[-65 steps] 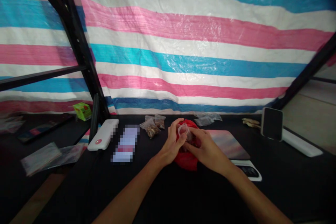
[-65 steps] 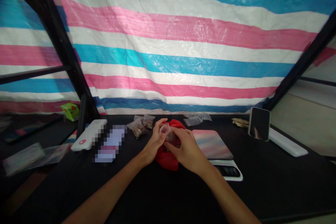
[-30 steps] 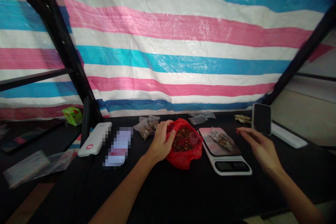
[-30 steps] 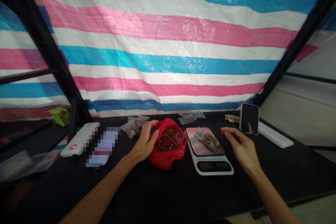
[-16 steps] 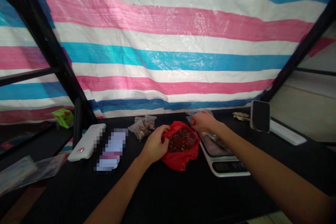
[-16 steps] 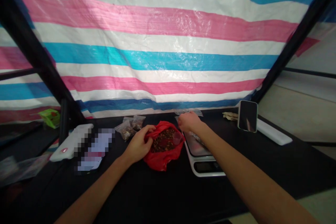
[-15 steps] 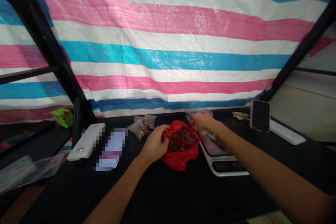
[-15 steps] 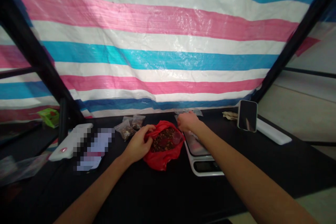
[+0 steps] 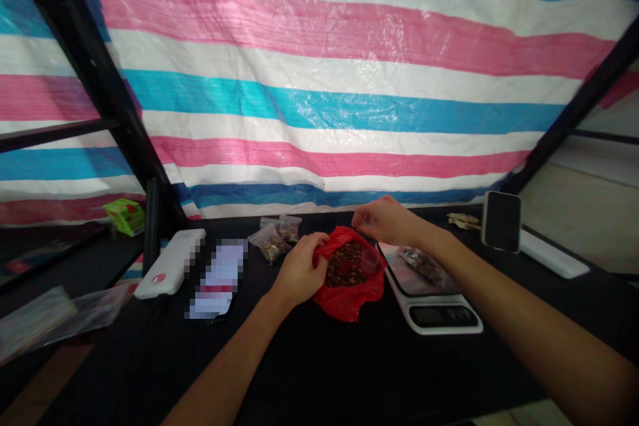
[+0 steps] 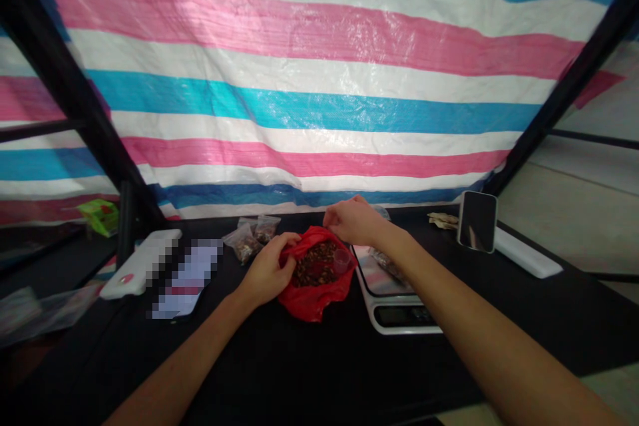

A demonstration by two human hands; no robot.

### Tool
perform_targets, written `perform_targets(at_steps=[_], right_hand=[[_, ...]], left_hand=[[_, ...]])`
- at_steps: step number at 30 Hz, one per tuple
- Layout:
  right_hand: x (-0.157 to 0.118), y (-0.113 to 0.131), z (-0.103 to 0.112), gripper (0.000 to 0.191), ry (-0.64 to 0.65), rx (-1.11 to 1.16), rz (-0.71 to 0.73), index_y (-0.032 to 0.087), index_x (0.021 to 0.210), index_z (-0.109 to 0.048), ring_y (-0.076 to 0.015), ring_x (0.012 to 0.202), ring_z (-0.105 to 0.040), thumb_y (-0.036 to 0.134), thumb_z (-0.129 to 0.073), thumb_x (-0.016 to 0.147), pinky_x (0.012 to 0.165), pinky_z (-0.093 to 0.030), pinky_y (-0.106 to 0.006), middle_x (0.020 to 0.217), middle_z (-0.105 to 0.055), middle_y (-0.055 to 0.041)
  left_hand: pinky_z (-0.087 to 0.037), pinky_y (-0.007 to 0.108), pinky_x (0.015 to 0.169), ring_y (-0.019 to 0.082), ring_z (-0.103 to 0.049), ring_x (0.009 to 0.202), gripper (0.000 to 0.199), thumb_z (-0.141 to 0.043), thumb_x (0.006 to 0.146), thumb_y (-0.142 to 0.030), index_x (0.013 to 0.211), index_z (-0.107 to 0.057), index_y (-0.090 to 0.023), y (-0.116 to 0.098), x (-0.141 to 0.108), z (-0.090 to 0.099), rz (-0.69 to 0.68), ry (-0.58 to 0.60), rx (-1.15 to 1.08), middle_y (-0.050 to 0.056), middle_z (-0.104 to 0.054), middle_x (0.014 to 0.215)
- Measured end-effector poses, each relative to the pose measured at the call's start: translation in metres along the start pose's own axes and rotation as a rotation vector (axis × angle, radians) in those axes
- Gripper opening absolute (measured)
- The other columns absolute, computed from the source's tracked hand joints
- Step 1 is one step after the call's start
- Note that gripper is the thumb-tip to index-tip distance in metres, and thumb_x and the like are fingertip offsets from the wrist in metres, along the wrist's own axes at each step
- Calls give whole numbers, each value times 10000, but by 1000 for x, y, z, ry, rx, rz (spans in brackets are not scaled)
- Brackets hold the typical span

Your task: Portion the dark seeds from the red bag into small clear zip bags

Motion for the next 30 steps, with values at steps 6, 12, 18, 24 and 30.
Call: perform_targets(at_steps=[6,12,18,24,30], right_hand=[[-39,-28,15,349,-101,255,34,254,1170,-753,-259,1021,-742,430,-575,926,913,-546,-366,1135,-796,-56],[-94,-102,-32,651,-101,145,-193,204,1379,-643,-355,1075,-727,533,-690,820,931,-556,-468,1193,-767,-134],[-134,-115,-38,561,-313,589,-227,293,1357,-614,-296,994,-744,541,-701,861,887,-597,-422,1103,-783,-67],[-121,-55,-20,478,-403,734,-80,303,1383,-588,-249,1019,-725,478,-651,943,940,-583,-387,1127,-753,-61],[-75,25,-25,492,-187,347,169,344,1460,-568,-232,972,-709,222,-564,983,865,-552,-353,1160,-709,-62]], left_hand=[[-495,411,1029,237,-647,1095,398,-523,831,-49,1175,-611,-229,1,1,3,11,-16,-28,54,-705,1151],[-489,393,1031,230,-643,1098,422,-518,821,-46,1187,-620,-231,-1,0,1,0,-16,-35,57,-693,1161],[-490,297,813,172,-633,821,435,-522,797,-43,1169,-625,-244,-1,-3,-2,19,75,-104,-15,-638,877],[-464,273,753,149,-589,731,270,-529,889,-150,1135,-624,-209,16,3,1,124,-53,-269,-38,-567,770],[-470,264,727,142,-584,721,234,-535,889,-161,1106,-615,-197,26,5,4,176,-136,-342,-37,-573,768]])
Point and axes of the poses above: each hand's wrist, its own x-axis towards the middle knuckle, its own z-axis out of the back of the hand, y = z × x, the point moved 7 cm from there along x, towards the middle knuckle
